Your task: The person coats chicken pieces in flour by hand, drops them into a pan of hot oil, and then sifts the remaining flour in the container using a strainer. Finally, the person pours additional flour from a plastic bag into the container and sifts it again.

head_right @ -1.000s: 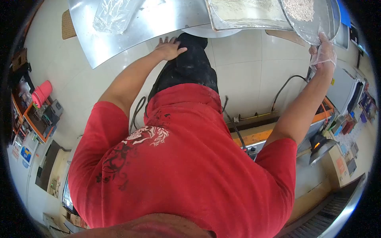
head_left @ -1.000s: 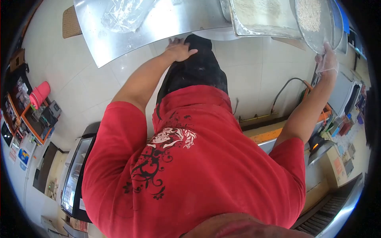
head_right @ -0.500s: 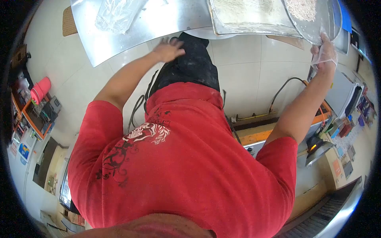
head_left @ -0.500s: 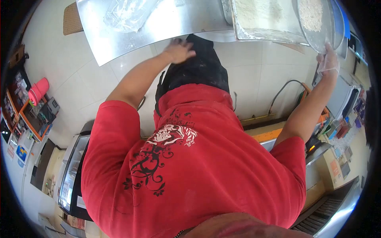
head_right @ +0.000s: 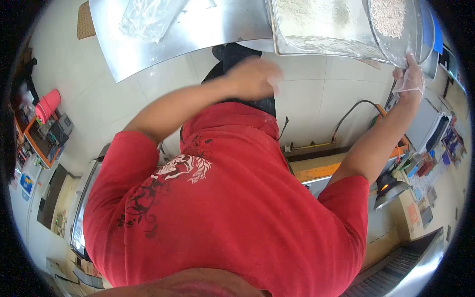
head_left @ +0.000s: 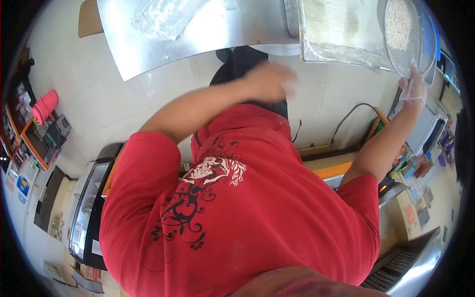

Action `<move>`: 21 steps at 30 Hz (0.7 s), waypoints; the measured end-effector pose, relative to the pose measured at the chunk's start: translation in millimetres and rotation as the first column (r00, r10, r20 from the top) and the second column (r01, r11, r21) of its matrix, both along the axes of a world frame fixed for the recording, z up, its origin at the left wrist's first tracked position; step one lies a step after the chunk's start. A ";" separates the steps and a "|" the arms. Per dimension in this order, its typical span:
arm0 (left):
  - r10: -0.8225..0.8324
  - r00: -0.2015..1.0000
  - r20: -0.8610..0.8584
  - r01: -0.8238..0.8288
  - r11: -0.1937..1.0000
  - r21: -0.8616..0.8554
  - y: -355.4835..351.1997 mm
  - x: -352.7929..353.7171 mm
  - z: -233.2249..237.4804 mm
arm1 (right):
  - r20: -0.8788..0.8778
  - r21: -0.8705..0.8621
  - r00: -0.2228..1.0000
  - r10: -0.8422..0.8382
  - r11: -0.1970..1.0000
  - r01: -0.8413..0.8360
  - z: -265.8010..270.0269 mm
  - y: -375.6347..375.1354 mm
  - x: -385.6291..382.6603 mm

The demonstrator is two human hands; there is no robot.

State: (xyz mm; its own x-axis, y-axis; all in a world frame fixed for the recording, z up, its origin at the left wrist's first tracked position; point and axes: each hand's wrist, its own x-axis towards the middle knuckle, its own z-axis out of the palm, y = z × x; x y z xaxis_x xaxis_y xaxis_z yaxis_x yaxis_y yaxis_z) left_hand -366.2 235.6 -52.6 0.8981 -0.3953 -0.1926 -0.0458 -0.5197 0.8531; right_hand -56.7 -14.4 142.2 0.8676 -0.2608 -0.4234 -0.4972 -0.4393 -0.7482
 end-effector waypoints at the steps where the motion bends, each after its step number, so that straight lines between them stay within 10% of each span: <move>1: -0.227 0.974 0.005 0.226 0.971 0.081 -2.8 4.7 -2.3 | 0.003 -0.004 1.000 -0.019 1.000 0.019 -2.4 1.2 1.0; 4: -0.765 0.637 -0.094 0.755 0.594 0.279 -12.2 7.8 -13.8 | 0.000 -0.007 1.000 -0.009 1.000 0.009 0.3 1.6 7.9; 7: -0.230 0.926 -0.300 0.331 0.877 0.348 19.7 21.1 -84.3 | 0.036 -0.005 0.999 -0.037 0.999 0.037 3.4 -2.0 8.0; 10: -0.627 0.697 -0.346 0.701 0.698 0.148 -27.9 18.5 10.8 | 0.030 0.011 0.999 -0.040 0.999 0.040 -0.1 -0.2 9.7; 14: -0.632 0.762 -0.140 0.627 0.775 -0.081 -53.2 -11.5 -9.2 | 0.026 0.053 0.999 -0.024 0.998 0.023 -5.1 -2.5 11.2; 15: -0.476 0.859 0.187 0.501 0.857 -0.118 -23.3 -11.1 -41.3 | 0.037 0.056 0.999 -0.027 0.998 0.025 -3.0 -7.1 10.8; 21: 0.185 0.976 0.114 -0.213 0.920 0.329 37.8 -67.1 -165.4 | 0.021 0.045 0.999 0.030 0.998 -0.031 3.7 -23.8 20.0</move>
